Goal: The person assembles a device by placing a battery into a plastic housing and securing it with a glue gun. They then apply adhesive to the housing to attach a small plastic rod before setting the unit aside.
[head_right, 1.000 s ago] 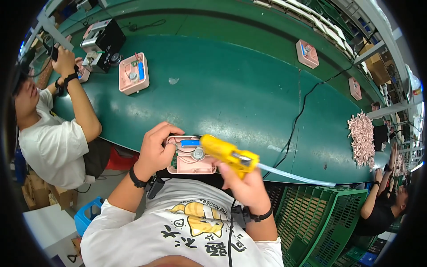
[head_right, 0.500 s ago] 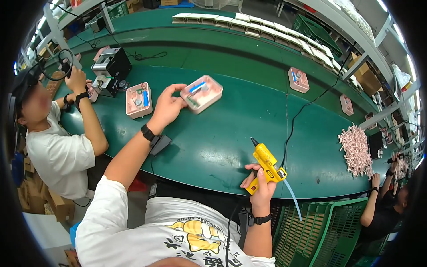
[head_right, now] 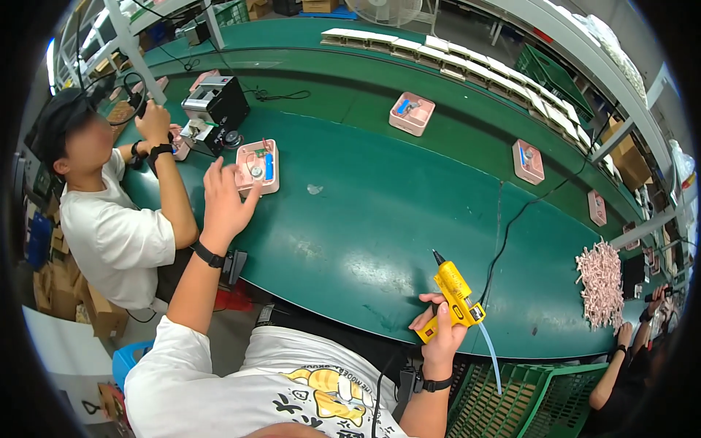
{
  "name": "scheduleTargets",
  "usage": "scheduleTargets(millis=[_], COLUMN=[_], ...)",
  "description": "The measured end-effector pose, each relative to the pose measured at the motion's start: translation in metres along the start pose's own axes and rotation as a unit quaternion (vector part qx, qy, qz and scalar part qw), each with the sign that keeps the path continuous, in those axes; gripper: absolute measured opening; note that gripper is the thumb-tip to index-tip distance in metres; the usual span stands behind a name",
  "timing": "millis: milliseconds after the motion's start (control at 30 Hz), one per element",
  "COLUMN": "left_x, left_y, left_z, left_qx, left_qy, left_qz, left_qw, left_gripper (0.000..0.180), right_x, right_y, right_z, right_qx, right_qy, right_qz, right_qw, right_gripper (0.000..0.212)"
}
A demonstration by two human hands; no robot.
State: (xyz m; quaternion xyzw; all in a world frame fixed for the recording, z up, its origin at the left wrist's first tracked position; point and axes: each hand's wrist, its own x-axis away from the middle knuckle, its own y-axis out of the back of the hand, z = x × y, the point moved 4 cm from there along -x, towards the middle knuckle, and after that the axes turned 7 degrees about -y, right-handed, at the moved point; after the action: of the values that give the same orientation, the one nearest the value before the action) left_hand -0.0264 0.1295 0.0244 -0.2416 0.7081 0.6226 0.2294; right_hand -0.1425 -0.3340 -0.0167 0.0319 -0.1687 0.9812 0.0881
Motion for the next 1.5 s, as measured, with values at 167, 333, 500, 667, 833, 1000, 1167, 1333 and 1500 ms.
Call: scheduleTargets(millis=[167, 333, 500, 667, 833, 1000, 1167, 1333, 1500], left_x=[0.002, -0.004, -0.002, 0.025, 0.032, 0.030, 0.020, 0.029, 0.079], left_y=[0.027, 0.039, 0.038, 0.056, 0.052, 0.036, 0.047, 0.046, 0.018], left_z=[-0.026, -0.041, -0.055, -0.111, -0.112, -0.112, -0.118, -0.108, -0.119], left_qx=[-0.011, 0.103, 0.266, 0.385, 0.417, 0.319, 0.336, 0.500, 0.608], left_qy=[-0.145, -0.165, -0.141, -0.252, -0.163, -0.148, -0.180, -0.131, 0.074], left_qz=[0.086, 0.132, 0.207, 0.288, 0.282, 0.268, 0.292, 0.230, 0.042], left_qw=[0.986, 0.972, 0.931, 0.840, 0.849, 0.897, 0.877, 0.825, 0.789], left_gripper=[0.073, 0.079, 0.079, 0.076, 0.055, 0.026, 0.016, 0.013, 0.013], right_x=[-0.004, -0.001, 0.002, -0.003, 0.001, 0.000, 0.004, 0.022, 0.031], right_y=[0.001, 0.001, 0.004, 0.001, 0.000, -0.002, -0.006, -0.038, -0.089], right_z=[0.000, 0.000, -0.001, -0.001, -0.001, 0.001, 0.001, 0.012, 0.031], right_qx=[0.010, 0.010, 0.008, 0.007, 0.014, 0.023, 0.035, 0.049, 0.100], right_qy=[-0.017, -0.007, -0.007, -0.015, -0.007, -0.017, -0.006, -0.062, -0.171], right_qz=[-0.004, -0.006, -0.028, -0.020, -0.017, -0.019, -0.011, 0.077, 0.187], right_qw=[1.000, 1.000, 1.000, 1.000, 1.000, 0.999, 0.999, 0.994, 0.962], right_gripper=[0.022, 0.022, 0.022, 0.022, 0.022, 0.022, 0.022, 0.021, 0.023])
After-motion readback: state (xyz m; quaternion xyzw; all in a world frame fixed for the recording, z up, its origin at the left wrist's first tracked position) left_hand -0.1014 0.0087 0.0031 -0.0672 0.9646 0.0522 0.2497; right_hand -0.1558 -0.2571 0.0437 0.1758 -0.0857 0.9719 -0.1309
